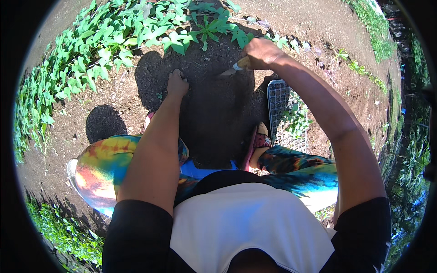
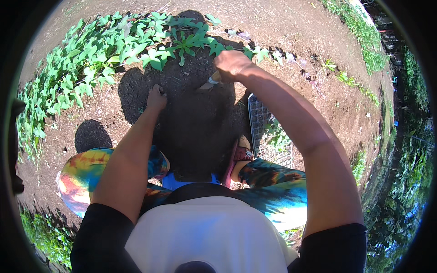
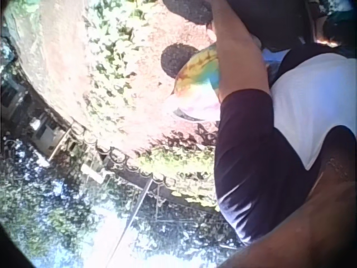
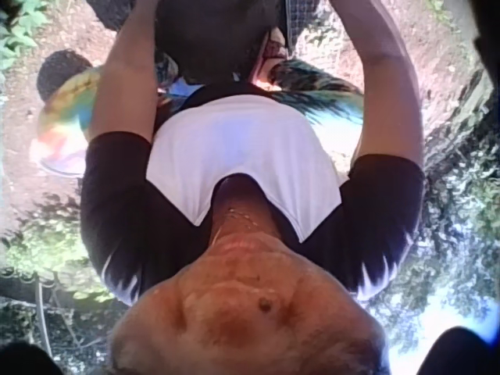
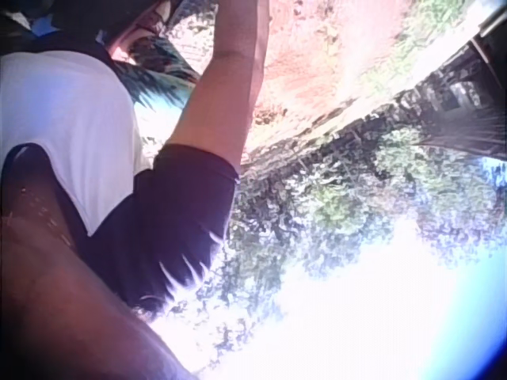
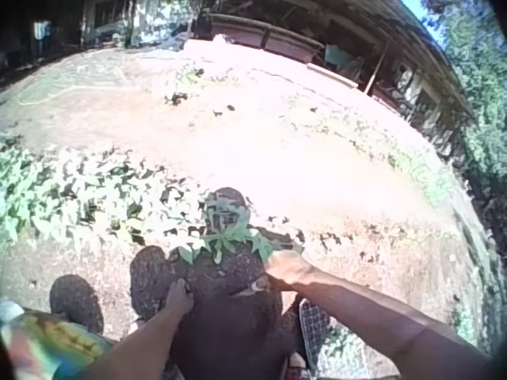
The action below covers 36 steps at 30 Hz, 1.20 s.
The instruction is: The person sits on a small stool in a garden and uses a hand hoe to loosen soil around existing plants. They then take seedlings from a plastic tray and place them into the prepared soil.
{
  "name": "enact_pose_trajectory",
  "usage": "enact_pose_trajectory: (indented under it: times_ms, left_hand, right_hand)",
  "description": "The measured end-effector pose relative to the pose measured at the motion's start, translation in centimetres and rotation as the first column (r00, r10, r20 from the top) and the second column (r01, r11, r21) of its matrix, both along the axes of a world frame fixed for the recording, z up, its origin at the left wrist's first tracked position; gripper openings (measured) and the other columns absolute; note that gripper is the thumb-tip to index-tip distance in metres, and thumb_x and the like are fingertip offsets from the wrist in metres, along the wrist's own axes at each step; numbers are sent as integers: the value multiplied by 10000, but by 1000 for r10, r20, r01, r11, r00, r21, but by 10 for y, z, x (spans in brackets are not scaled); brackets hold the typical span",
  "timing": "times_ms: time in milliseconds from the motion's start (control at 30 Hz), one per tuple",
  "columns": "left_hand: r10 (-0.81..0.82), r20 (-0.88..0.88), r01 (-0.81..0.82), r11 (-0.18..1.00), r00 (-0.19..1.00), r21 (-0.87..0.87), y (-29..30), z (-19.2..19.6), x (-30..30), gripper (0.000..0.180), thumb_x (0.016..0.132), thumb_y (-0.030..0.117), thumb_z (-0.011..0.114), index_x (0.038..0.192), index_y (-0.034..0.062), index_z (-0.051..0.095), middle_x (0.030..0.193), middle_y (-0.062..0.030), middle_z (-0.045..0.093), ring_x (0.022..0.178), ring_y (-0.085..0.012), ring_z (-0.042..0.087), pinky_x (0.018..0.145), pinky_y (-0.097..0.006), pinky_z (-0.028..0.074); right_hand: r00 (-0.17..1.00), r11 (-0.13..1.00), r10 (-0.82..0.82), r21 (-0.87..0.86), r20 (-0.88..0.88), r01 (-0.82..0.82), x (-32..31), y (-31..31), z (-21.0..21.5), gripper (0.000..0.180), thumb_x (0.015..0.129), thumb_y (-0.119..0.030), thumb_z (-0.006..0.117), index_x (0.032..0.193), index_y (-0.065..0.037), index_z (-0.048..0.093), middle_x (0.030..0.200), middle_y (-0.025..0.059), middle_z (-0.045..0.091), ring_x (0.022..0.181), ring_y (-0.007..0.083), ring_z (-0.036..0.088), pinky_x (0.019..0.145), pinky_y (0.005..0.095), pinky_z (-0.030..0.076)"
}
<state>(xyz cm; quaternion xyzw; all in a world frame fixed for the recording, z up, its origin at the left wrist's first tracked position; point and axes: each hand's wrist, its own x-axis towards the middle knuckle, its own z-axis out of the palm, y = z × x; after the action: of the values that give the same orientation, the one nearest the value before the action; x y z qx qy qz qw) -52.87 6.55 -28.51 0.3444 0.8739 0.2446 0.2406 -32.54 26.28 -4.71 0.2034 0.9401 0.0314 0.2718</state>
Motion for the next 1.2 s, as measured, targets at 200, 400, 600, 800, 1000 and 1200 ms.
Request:
enact_pose_trajectory:
  times_ms: [200,400,600,800,1000,1200]
  left_hand:
    - [-37,12,36,999,999,15,-1,-10,-6,239,832,95,707,1015,86,554,1100,-207,588,1054,-423,606,906,-487,498]
    - [-2,63,2,1000,998,0,-2,-11,-7,243,827,101,709,1019,99,560,1128,-208,585,1070,-419,605,927,-483,496]
    - [-15,91,14,1000,996,15,-2,-6,-6,251,810,93,698,1023,110,567,1141,-207,585,1085,-422,598,935,-481,494]
    - [-37,41,37,999,998,1,-1,-8,-9,271,762,66,665,1011,83,560,1122,-225,584,1087,-427,593,928,-473,495]
    - [-83,140,85,996,987,-7,1,-15,-17,283,748,59,643,1017,81,556,1117,-228,584,1070,-437,590,938,-478,484]
    - [-74,168,73,997,983,14,-1,-18,-18,285,753,72,644,1020,90,543,1129,-220,580,1078,-434,590,943,-479,481]
  right_hand:
    - [858,797,-464,-318,220,513,43,37,-2,275,839,-334,763,903,-67,756,738,69,715,671,170,692,608,342,553]
    - [979,991,-4,-130,-206,-24,120,-62,50,307,811,-178,721,1112,-139,672,894,109,700,863,309,706,784,452,570]
    - [997,998,-65,-15,-48,65,101,-82,131,289,825,-174,708,1110,-142,679,901,105,709,875,288,714,798,435,579]
    - [935,958,-285,-28,-211,286,74,-50,8,204,849,-311,735,914,-118,750,795,146,720,777,281,731,758,407,580]
    - [666,581,-746,-457,33,673,145,-34,-25,332,864,-276,790,1139,-100,733,736,68,685,653,129,679,588,331,546]
    - [961,973,-160,-198,-226,116,138,-75,62,386,822,-257,749,1194,-174,684,933,105,726,876,308,709,773,428,572]
